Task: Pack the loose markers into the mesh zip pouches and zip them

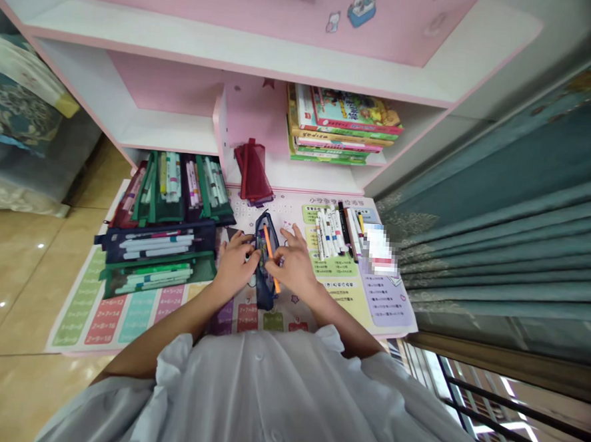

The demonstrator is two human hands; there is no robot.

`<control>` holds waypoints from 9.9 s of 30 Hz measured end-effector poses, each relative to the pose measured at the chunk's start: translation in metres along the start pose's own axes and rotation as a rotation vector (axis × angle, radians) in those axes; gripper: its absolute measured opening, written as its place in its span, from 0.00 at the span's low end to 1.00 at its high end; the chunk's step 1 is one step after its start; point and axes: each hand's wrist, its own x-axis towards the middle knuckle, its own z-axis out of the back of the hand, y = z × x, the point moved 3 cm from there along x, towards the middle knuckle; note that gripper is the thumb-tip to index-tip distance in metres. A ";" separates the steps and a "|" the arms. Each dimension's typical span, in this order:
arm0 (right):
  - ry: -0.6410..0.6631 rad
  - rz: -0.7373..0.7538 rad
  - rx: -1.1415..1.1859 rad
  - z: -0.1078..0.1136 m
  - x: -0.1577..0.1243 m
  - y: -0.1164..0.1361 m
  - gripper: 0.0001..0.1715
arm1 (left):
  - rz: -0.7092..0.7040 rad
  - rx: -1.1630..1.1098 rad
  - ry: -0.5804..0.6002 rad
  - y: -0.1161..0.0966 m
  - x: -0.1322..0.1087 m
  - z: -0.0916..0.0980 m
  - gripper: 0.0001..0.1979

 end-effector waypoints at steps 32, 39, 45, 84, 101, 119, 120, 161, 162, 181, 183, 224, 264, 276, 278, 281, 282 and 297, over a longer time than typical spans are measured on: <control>-0.247 -0.311 -0.406 0.035 0.023 -0.103 0.11 | -0.022 -0.024 0.016 0.004 0.002 0.000 0.13; -0.281 -0.327 -0.452 0.027 0.022 -0.110 0.10 | -0.059 -0.022 -0.014 0.011 0.003 -0.003 0.13; -0.174 -0.334 -0.486 0.023 0.025 -0.114 0.12 | -0.085 -0.026 -0.022 0.011 0.003 -0.003 0.14; 0.006 -0.075 -0.104 -0.013 0.028 -0.011 0.09 | -0.175 -0.037 -0.066 0.017 0.006 -0.007 0.13; -0.135 -0.419 -0.615 0.035 0.021 -0.111 0.16 | -0.162 -0.065 -0.097 0.016 0.006 -0.007 0.13; -0.040 -0.475 -0.684 0.037 0.024 -0.102 0.20 | -0.172 -0.055 -0.083 0.015 0.006 -0.006 0.13; -0.035 -0.491 -0.684 0.037 0.023 -0.101 0.20 | -0.171 -0.056 -0.083 0.015 0.006 -0.006 0.13; -0.148 -0.040 -0.090 0.024 0.004 -0.008 0.12 | -0.189 -0.060 -0.104 0.016 0.005 -0.006 0.13; -0.126 -0.023 -0.081 0.020 0.002 -0.004 0.12 | -0.186 -0.059 -0.108 0.016 0.006 -0.006 0.13; 0.121 -0.066 -0.179 -0.017 0.011 0.007 0.12 | -0.196 -0.039 -0.102 0.018 0.007 -0.006 0.14; 0.031 -0.058 -0.153 -0.010 0.013 0.002 0.11 | -0.184 -0.047 -0.101 0.018 0.006 -0.006 0.13; -0.028 -0.117 -0.117 0.011 0.012 -0.003 0.08 | -0.183 -0.040 -0.093 0.017 0.006 -0.005 0.14; -0.119 -0.276 -0.451 0.004 0.033 -0.087 0.12 | -0.171 -0.039 -0.088 0.017 0.006 -0.004 0.14; -0.183 -0.072 -0.130 0.024 0.007 -0.018 0.09 | -0.201 -0.036 -0.088 0.017 0.007 -0.005 0.14; -0.155 -0.049 -0.108 0.022 0.003 -0.011 0.09 | -0.200 -0.040 -0.092 0.018 0.008 -0.006 0.13; -0.109 -0.027 -0.096 0.016 0.000 -0.007 0.09 | -0.203 -0.043 -0.091 0.018 0.008 -0.006 0.14; -0.090 -0.021 -0.099 0.013 -0.001 -0.006 0.09 | -0.205 -0.044 -0.089 0.018 0.008 -0.006 0.14; 0.106 -0.032 -0.212 -0.018 0.005 0.004 0.13 | -0.190 -0.023 -0.073 0.017 0.007 -0.004 0.14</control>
